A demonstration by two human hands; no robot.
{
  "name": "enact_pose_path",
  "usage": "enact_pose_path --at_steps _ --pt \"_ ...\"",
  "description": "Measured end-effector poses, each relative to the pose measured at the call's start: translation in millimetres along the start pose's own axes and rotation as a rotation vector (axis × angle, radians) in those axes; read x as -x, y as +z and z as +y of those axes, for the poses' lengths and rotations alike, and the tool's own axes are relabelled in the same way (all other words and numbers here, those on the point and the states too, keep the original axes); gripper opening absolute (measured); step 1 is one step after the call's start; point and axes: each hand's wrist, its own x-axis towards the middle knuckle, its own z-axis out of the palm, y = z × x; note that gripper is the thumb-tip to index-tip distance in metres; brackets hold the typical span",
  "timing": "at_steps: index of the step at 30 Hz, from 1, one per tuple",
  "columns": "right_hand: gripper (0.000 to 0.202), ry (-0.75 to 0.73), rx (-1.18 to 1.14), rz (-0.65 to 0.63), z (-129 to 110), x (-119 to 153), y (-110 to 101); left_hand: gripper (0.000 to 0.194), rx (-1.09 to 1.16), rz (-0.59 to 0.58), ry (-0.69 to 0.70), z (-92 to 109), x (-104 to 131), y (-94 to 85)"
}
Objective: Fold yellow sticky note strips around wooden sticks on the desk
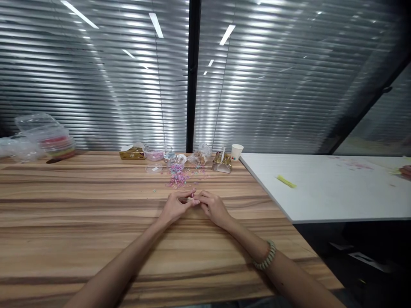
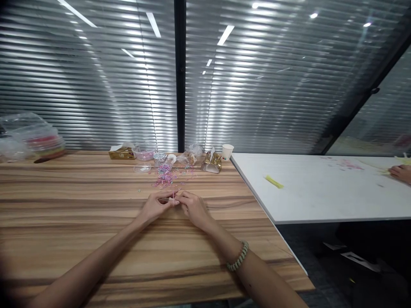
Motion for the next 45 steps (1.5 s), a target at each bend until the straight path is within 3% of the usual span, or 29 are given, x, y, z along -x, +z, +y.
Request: enact_pose_path --at_steps 7,14,18,23,27,36,40,45 --pt "0.024 0.045 0.018 0.101 0 1 1 0.029 -0.057 -0.056 -0.017 -5 -1 2.1" --pt "0.02 0.199 0.043 0.276 -1 0 5 0.028 -0.048 -0.123 -0.035 1 3 9.1" --pt "0.023 0.313 0.119 0.251 1 -2 4 0.038 -0.13 -0.123 0.027 6 7 12.0" --pt "0.027 0.379 0.251 0.2 3 -4 3 0.032 -0.19 0.011 0.145 12 8 11.5" --pt "0.028 0.4 0.226 0.218 2 -4 5 0.03 -0.165 -0.054 0.26 17 10 10.1" --pt "0.026 0.477 0.114 0.263 11 -5 9 0.029 -0.24 -0.16 0.28 23 14 9.7" --pt "0.027 0.527 0.044 0.296 10 -6 9 0.024 -0.18 -0.154 0.205 25 13 10.6" --pt "0.028 0.375 -0.018 0.345 2 -3 4 0.025 0.375 -0.129 -0.094 19 6 12.1"
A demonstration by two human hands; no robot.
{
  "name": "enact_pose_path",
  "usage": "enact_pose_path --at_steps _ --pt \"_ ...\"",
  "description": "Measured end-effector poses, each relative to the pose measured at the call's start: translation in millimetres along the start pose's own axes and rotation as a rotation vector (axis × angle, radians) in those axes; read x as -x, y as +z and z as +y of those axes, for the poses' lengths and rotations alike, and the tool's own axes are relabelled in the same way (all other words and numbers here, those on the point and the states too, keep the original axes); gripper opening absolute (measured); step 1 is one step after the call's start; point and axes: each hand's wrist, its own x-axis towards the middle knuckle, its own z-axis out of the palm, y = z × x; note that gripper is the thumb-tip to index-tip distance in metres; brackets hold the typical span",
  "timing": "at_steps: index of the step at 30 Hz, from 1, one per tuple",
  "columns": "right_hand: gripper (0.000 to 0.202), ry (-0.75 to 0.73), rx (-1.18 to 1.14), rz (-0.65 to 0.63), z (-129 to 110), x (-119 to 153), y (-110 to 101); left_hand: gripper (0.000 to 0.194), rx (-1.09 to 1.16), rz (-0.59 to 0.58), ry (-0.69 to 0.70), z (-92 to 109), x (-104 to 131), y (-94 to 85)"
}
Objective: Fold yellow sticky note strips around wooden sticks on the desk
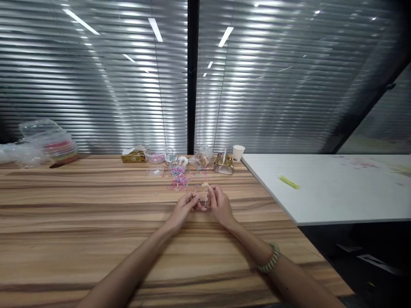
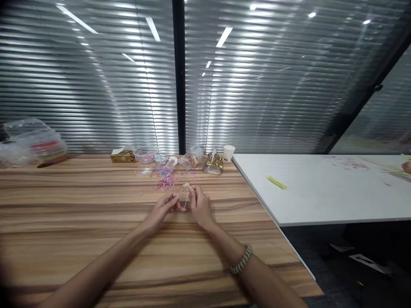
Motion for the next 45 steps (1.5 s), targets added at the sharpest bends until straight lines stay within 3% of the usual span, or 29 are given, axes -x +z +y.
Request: enact_pose_path --at_steps 3,6,13,21,31,38,45 --pt "0.027 -0.252 0.128 -0.05 1 2 -3 0.024 0.27 -0.018 -0.149 -5 -3 -5.8" --pt "0.024 -0.507 0.289 -0.146 4 0 -5 0.018 0.37 -0.016 -0.213 -7 -3 -12.8" --pt "0.025 -0.74 0.355 -0.273 2 -8 -14 0.014 0.317 0.029 -0.299 -4 -5 -22.4" --pt "0.017 -0.763 0.578 -0.349 -5 -5 -14 0.021 0.165 0.173 -0.299 -2 -1 -16.7" --pt "0.017 -0.696 0.685 -0.307 -5 -4 -15 0.018 0.161 0.145 -0.336 4 -3 -19.7" --pt "0.016 -0.716 0.683 -0.277 -7 -6 -16 0.01 0.298 0.154 -0.322 7 -3 -23.0" --pt "0.012 -0.747 0.649 -0.254 -5 -5 -15 0.02 0.23 0.102 -0.287 0 -3 -19.0"
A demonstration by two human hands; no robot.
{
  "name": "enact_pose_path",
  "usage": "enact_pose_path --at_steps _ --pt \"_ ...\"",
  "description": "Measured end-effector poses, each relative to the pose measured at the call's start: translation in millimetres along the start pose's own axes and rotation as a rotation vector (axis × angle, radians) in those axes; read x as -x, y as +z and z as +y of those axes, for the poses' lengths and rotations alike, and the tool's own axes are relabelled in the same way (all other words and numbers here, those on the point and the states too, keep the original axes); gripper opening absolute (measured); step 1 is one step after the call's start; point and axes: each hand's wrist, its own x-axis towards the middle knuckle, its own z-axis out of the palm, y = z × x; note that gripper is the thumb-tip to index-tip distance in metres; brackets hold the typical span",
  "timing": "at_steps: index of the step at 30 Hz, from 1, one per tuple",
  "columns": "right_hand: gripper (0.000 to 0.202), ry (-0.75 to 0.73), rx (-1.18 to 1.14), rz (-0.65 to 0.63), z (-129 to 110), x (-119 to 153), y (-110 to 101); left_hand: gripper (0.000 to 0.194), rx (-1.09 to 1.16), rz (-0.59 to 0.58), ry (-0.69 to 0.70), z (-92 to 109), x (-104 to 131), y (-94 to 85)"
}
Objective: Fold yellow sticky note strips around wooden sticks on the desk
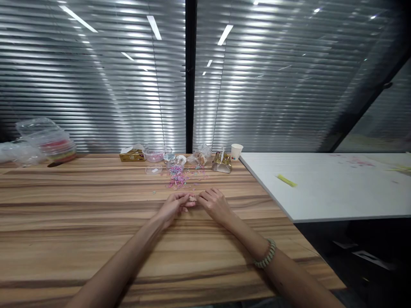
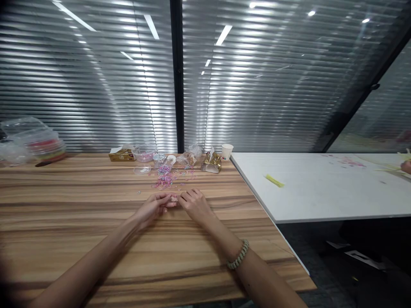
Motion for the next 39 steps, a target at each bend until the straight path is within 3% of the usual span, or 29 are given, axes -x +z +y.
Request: enact_pose_path --at_steps 6,11,14,18,20,24,26,33,39 --pt "0.014 0.026 -0.097 0.123 0 3 3 0.03 -0.141 -0.011 0.114 -5 -4 -1.8" --pt "0.019 0.151 -0.234 0.177 -1 2 6 0.029 -0.112 0.055 0.222 -12 -10 -0.4" --pt "0.017 0.294 -0.44 0.158 -3 1 7 0.032 -0.061 0.177 0.287 -13 -13 -3.4" --pt "0.018 0.486 -0.887 0.119 -6 -1 5 0.032 -0.083 0.407 0.32 -6 -12 -11.6" --pt "0.021 0.576 -1.064 0.109 -7 -3 4 0.035 -0.087 0.371 0.29 -4 -9 -11.1" --pt "0.025 0.711 -1.233 0.077 -9 -6 4 0.04 -0.169 0.131 0.234 -7 -1 0.7" --pt "0.028 0.726 -1.318 0.047 -11 -7 5 0.036 -0.207 0.079 0.238 -10 2 6.0" --pt "0.034 0.789 -1.591 0.021 -20 -9 10 0.025 -0.217 0.183 0.271 -12 9 11.2" --pt "0.036 0.826 -1.504 0.083 -17 -8 17 0.032 -0.2 0.289 0.311 -13 10 8.2"
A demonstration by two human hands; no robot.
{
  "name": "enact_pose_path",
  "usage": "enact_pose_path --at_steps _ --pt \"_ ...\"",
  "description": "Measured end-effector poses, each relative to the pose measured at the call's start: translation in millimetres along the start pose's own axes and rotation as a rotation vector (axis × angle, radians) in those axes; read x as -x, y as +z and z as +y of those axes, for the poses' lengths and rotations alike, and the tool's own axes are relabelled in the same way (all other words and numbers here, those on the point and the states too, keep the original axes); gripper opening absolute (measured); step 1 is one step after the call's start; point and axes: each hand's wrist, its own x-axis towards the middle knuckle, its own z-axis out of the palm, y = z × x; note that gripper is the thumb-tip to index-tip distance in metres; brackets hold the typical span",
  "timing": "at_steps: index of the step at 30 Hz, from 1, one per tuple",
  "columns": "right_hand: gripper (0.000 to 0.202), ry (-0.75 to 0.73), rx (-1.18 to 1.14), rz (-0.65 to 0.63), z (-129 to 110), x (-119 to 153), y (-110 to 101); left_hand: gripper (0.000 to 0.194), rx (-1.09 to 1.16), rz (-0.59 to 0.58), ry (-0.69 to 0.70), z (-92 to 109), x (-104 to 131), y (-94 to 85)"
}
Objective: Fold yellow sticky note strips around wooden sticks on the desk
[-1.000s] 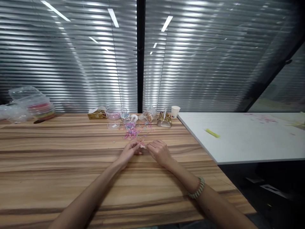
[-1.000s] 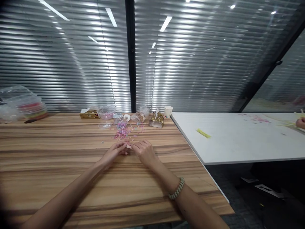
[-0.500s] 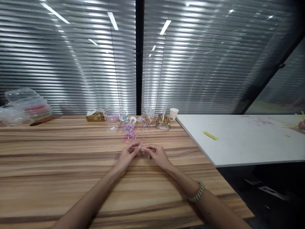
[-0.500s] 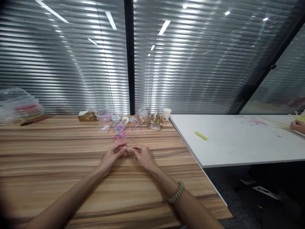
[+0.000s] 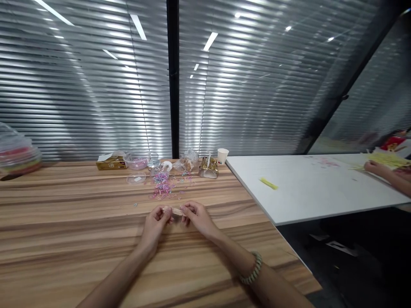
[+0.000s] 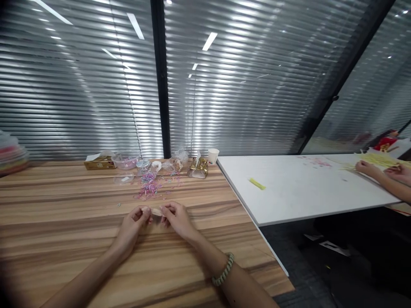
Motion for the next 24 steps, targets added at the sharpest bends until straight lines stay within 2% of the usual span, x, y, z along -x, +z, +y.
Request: enact_pose_path --at_steps 2,4,7,9,12,15,18,21,24 --pt "0.036 -0.059 0.11 0.083 -1 -5 -14 0.033 0.046 0.045 -0.001 -3 -2 -2.0" --pt "0.035 -0.145 0.344 0.215 -5 -12 -41 0.032 0.116 0.08 -0.015 -6 -5 -3.6" --pt "0.03 -0.289 0.891 0.435 -10 -22 -105 0.033 0.209 0.107 -0.023 -9 -8 -4.7" --pt "0.028 -0.305 1.234 0.468 -9 -24 -158 0.034 0.239 0.111 -0.024 -10 -9 -4.5" --pt "0.03 -0.081 1.608 0.522 -1 -13 -235 0.037 0.248 0.121 -0.027 -13 -11 -3.5" --pt "0.036 0.185 1.771 0.48 16 9 -291 0.041 0.273 0.124 -0.041 -16 -12 -2.9" --pt "0.039 0.347 1.712 0.447 33 26 -320 0.042 0.302 0.122 -0.046 -18 -14 -3.2" --pt "0.037 0.322 1.665 0.381 39 31 -327 0.041 0.303 0.121 -0.033 -18 -14 -3.8" --pt "0.035 0.316 1.691 0.427 34 30 -328 0.04 0.307 0.119 -0.034 -18 -13 -3.4"
